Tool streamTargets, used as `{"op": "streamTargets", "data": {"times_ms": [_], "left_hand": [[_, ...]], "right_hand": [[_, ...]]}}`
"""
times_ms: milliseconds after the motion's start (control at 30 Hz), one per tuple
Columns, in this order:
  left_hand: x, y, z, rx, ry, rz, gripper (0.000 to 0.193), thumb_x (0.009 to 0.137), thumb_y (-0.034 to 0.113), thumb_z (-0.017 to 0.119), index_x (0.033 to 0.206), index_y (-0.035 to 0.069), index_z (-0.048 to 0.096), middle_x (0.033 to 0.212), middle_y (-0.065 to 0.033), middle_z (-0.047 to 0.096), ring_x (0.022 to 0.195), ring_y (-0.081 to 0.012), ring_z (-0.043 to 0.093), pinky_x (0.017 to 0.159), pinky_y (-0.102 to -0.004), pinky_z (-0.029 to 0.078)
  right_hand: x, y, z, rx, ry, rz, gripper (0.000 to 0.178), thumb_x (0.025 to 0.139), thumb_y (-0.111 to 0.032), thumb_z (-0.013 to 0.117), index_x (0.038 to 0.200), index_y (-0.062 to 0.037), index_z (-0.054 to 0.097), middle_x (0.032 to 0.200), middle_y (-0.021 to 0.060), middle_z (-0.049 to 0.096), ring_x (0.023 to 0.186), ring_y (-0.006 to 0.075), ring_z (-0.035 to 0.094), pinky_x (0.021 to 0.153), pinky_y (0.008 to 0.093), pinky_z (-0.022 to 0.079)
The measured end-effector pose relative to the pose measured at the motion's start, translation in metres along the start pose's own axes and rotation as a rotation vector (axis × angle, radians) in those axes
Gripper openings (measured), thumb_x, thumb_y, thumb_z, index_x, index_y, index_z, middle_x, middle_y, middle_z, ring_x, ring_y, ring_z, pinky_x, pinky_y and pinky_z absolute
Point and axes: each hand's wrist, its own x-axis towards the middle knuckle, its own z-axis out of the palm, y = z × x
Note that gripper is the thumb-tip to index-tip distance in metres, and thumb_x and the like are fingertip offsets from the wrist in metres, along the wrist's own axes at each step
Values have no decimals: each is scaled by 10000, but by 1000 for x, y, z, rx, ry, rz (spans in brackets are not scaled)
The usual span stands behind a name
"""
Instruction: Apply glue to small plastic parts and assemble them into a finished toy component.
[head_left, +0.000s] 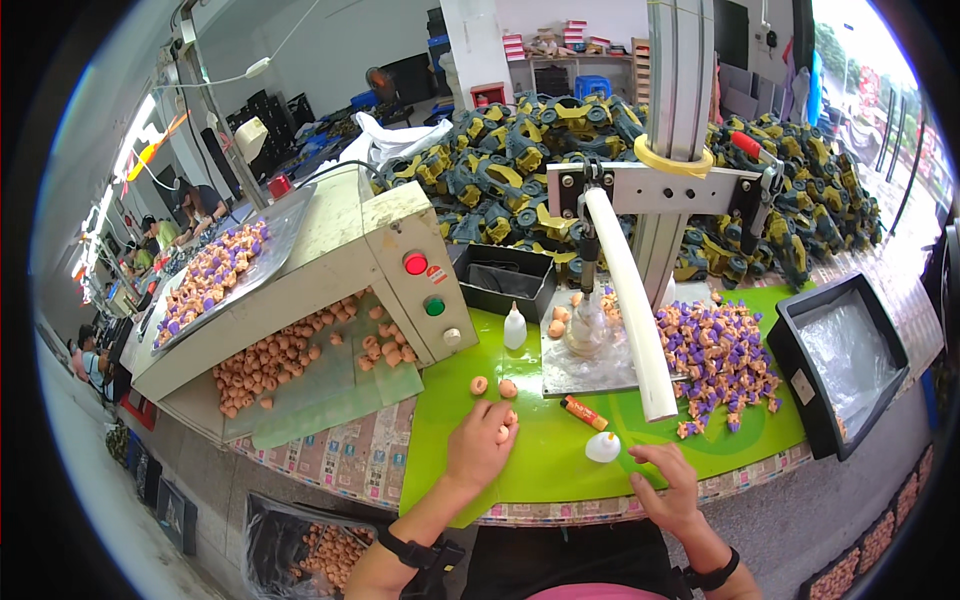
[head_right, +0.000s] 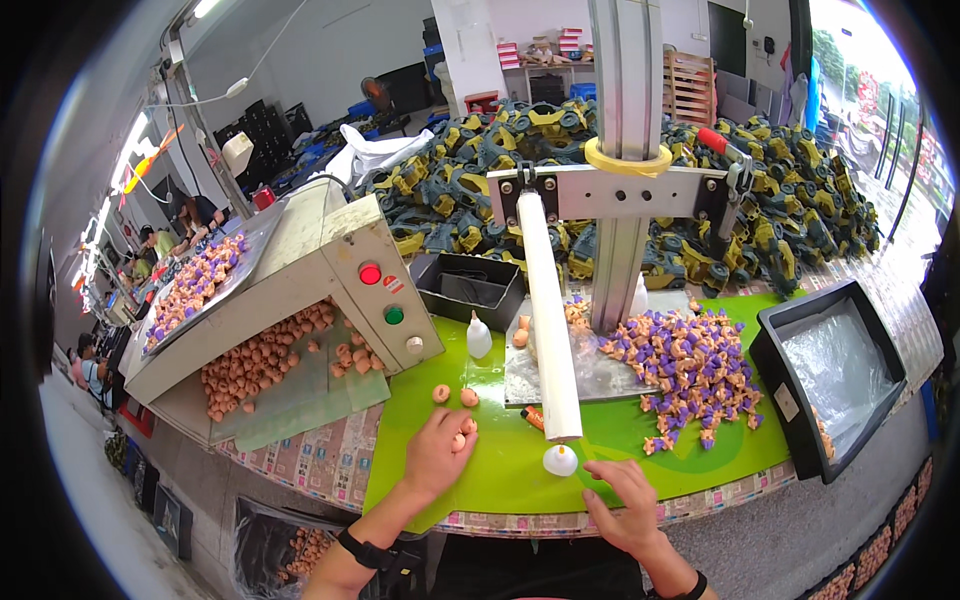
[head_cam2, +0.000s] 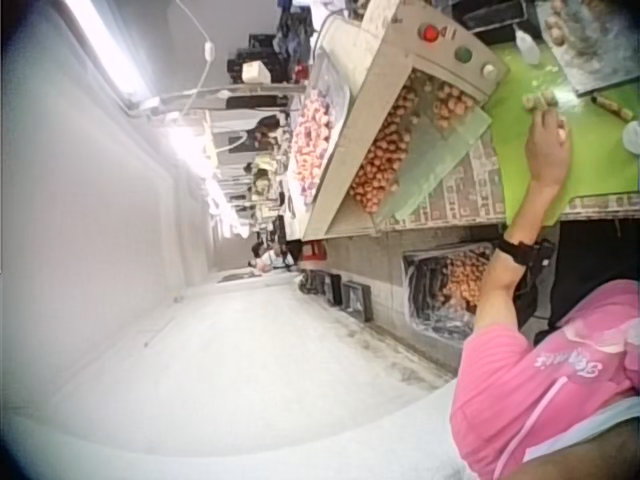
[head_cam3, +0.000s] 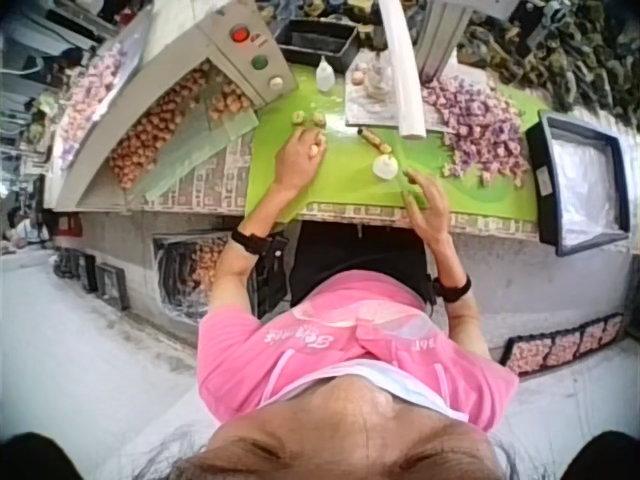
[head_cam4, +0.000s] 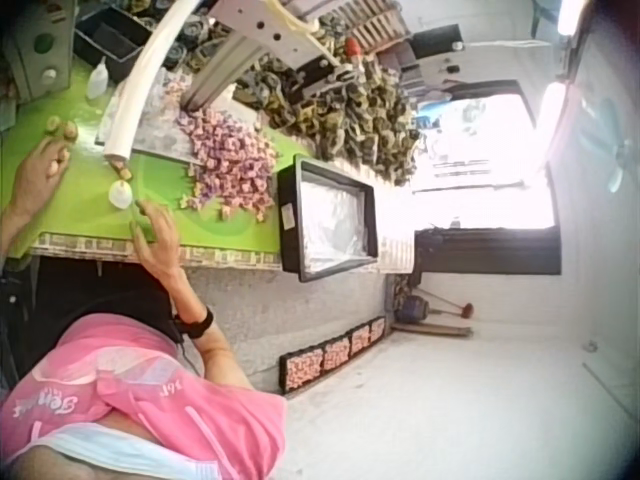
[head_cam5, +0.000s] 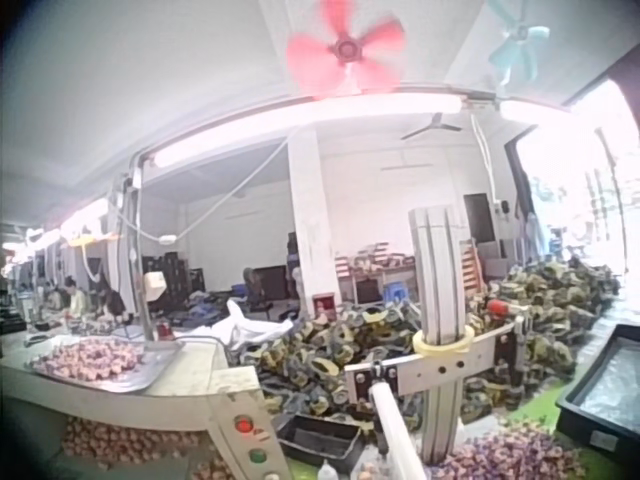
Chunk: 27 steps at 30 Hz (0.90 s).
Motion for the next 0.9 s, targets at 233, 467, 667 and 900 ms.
{"op": "streamTargets", "data": {"times_ms": [233,467,667,900], "left_hand": [[-2,-11,-2,-747,2,-490,153,904,185,618,996,63,617,887,-64,627,671,-162,586,536,-257,459],[-24,2,-3,-1994,-393,-949,208,954,264,565,1028,71,594,1010,-75,644,821,-113,610,555,-206,467],[-40,29,13,-1905,-418,-961,285,963,243,552,1187,68,532,1099,-105,619,882,-153,609,587,-208,493],[-37,43,16,-1857,-434,-1005,282,935,183,599,1196,103,527,1105,-46,621,1000,-168,636,712,-243,560]], "right_hand": [[-4,3,4,18,15,27,331,719,18,659,1048,-8,639,907,121,655,821,258,626,761,343,473],[6,9,28,-43,33,126,409,727,-51,735,1115,-22,607,989,140,634,899,287,607,781,369,480],[14,19,47,-10,-55,132,388,744,-109,749,1087,-13,595,991,160,625,911,300,604,794,387,479],[6,11,33,149,-64,210,368,762,-107,736,1086,-11,590,983,153,599,893,299,594,766,361,472]]}}
